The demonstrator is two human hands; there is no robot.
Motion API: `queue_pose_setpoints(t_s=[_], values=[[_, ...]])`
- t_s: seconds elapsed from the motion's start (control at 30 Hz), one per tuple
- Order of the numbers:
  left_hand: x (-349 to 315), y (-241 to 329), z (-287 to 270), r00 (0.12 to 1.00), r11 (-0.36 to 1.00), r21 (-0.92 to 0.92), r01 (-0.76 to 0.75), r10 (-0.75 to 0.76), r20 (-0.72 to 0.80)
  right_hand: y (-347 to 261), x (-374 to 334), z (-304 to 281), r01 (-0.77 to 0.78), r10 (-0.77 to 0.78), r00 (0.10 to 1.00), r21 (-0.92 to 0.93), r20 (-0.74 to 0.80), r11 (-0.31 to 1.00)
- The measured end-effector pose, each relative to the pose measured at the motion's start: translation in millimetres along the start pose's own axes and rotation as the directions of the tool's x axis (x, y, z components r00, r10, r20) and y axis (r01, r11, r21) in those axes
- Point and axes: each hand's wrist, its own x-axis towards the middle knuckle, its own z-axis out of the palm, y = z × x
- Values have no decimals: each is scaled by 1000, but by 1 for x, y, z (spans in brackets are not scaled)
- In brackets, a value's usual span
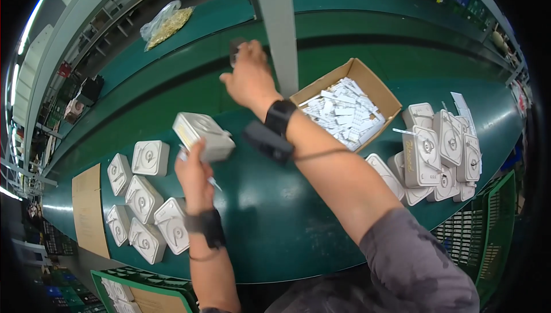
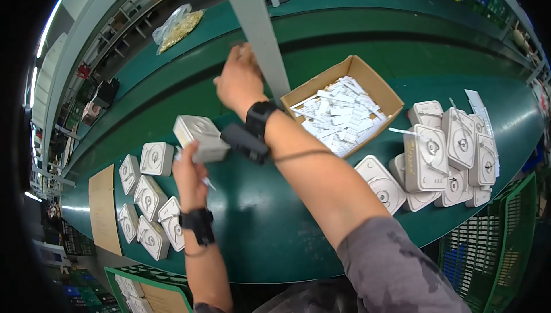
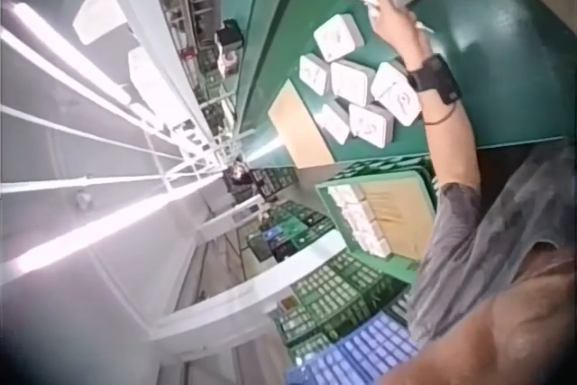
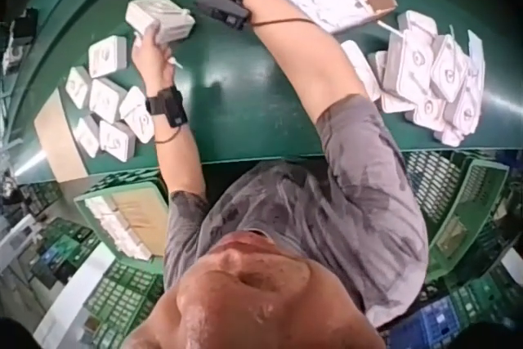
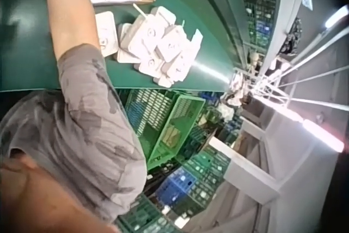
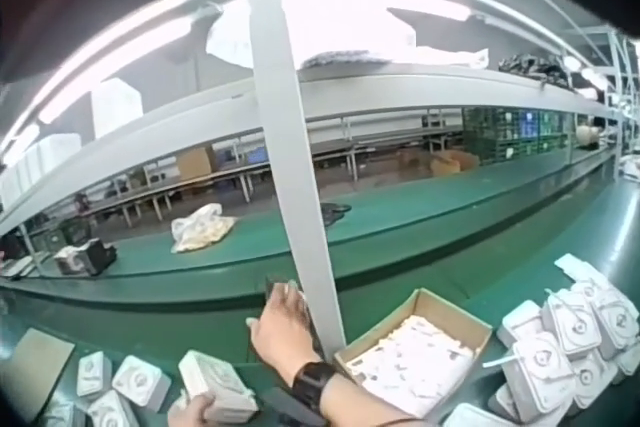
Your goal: Assembling electronic sensor components and packing them into cardboard boxes on a factory assembly line.
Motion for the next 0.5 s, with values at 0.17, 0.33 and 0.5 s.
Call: queue_pose_setpoints(t_s=[0.17, 0.33, 0.5], values=[[-96, -32, -51, 988, 962, -223, 157, -150, 48, 28, 24, 46, -233, 233, 959, 16, -162, 972], [-150, -53, -91, 971, 876, -420, 237, -229, 69, 52, 41, 58, -410, 423, 900, 123, -107, 904], [-163, -44, -105, 995, 968, 229, 100, -97, -24, 72, 31, 69, -543, 552, 830, 110, -86, 833]])
